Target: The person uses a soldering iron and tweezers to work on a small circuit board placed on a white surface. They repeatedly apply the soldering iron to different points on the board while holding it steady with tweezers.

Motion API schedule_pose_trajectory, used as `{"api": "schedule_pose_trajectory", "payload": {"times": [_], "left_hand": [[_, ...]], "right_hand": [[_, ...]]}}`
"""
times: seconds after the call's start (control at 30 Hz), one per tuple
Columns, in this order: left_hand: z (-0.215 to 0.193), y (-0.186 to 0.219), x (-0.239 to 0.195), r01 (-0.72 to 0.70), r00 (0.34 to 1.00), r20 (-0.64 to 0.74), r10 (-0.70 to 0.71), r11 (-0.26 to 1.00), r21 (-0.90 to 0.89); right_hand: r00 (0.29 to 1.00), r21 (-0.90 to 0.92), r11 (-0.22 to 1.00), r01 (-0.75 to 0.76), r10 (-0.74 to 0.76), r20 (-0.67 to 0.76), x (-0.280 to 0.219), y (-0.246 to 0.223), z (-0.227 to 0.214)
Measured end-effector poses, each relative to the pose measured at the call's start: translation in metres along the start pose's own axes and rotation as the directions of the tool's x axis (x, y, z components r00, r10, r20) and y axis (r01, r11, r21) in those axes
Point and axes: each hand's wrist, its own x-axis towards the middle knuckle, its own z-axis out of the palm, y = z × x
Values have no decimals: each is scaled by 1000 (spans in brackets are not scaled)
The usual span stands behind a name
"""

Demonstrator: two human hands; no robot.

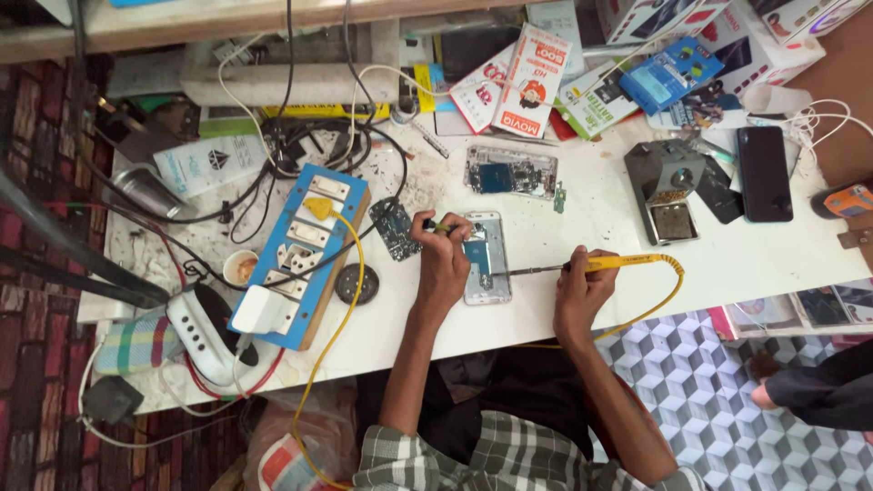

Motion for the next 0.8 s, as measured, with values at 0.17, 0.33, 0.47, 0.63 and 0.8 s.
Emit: {"api": "schedule_pose_trajectory", "payload": {"times": [0.17,0.33,0.47,0.63,0.8], "left_hand": [[1,2,-1,-31,999,18,31,1000,1],[1,0,-2,-55,998,19,54,998,15],[-2,7,-4,-110,994,31,109,992,64],[-2,14,4,-105,994,16,105,992,75],[-8,12,-2,-261,965,131,227,863,433]], "right_hand": [[999,1,999,-43,43,-17,2,0,2],[996,-8,997,-82,82,-37,4,5,-2],[995,53,996,-74,77,-69,4,5,-2],[997,48,998,-43,46,-64,10,6,4],[997,-46,997,-57,54,-62,4,6,0]]}}
